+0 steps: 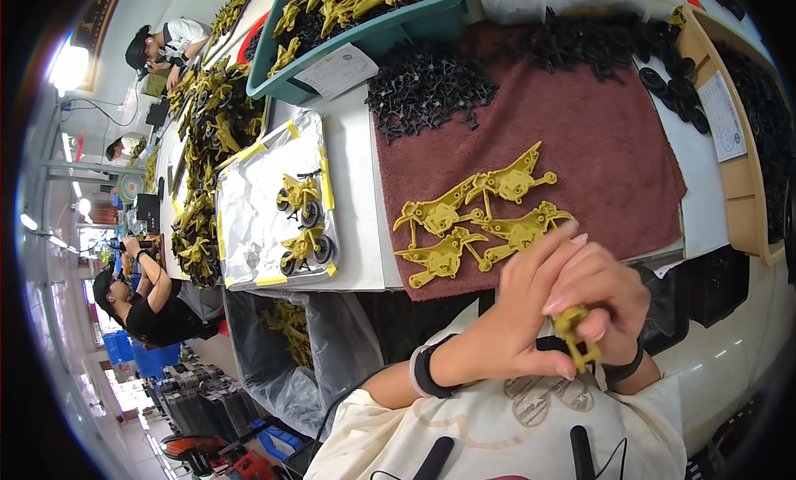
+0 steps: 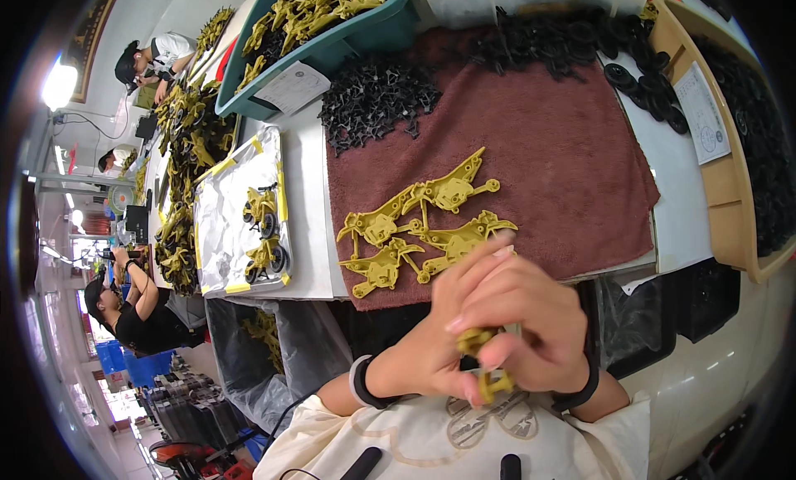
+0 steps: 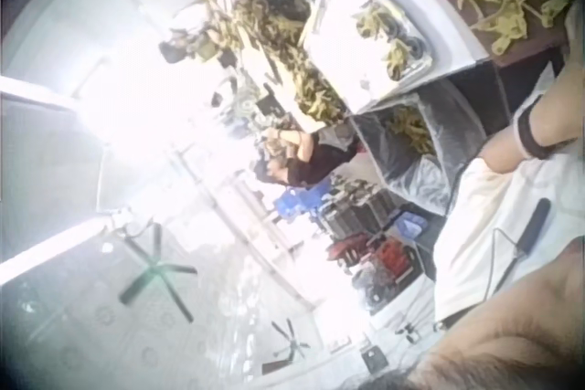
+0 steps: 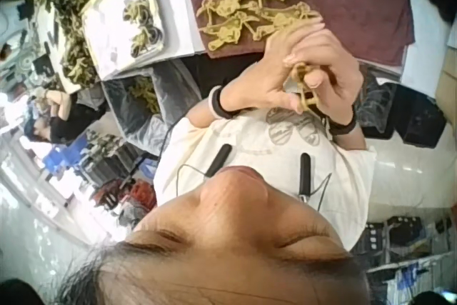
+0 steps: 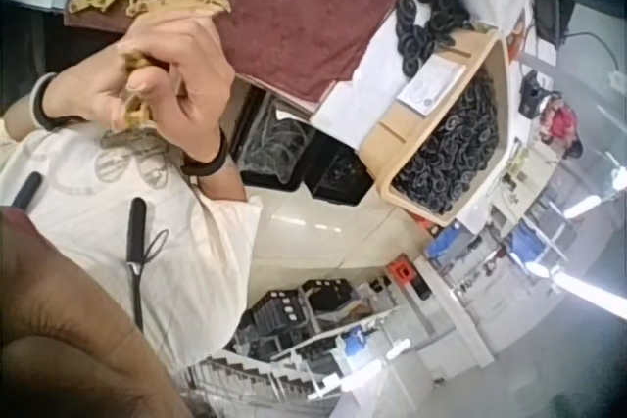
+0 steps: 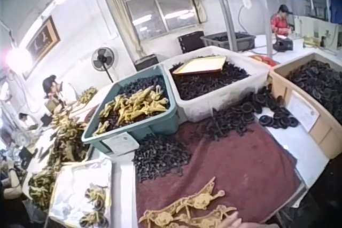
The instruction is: The person is assembling plastic toy motorcycle models by attaching wheels and other small components.
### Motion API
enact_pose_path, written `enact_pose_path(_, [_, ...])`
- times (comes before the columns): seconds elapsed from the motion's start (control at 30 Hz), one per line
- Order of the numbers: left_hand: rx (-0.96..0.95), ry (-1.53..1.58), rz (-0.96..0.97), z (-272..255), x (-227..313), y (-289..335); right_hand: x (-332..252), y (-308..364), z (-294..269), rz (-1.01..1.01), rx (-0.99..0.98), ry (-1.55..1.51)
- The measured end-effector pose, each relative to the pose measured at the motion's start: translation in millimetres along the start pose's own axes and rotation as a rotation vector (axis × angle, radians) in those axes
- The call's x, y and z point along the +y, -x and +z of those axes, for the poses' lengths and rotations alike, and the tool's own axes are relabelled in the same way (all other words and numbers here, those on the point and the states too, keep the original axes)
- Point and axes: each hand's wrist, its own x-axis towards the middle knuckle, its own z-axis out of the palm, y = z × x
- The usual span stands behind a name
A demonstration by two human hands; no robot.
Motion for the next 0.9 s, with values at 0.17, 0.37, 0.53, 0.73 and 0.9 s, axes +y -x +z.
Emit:
enact_pose_path(0.17, [-0.086, 0.570, -0.100, -0.8, 10.1, 11.2, -12.0, -10.3, 9.4, -0.120, -0.033, 0.234])
enact_pose_path(0.37, [-0.039, 0.477, -0.205, -27.1, 23.4, 5.2, 2.4, 21.3, 14.0, -0.233, 0.256, 0.137])
enact_pose_path(0.53, [0.112, 0.436, -0.190, -18.1, 14.5, 10.5, -6.4, -1.1, 3.4, -0.204, -0.172, 0.081])
enact_pose_path(0.73, [0.029, 0.261, -0.274, -29.7, 26.8, 8.3, -4.0, 6.0, -1.1, -0.308, -0.205, 0.296])
enact_pose_path(0.9, [-0.095, 0.264, -0.244, -34.4, 30.4, 6.6, -5.4, -5.4, -11.0, -0.355, -0.350, 0.301])
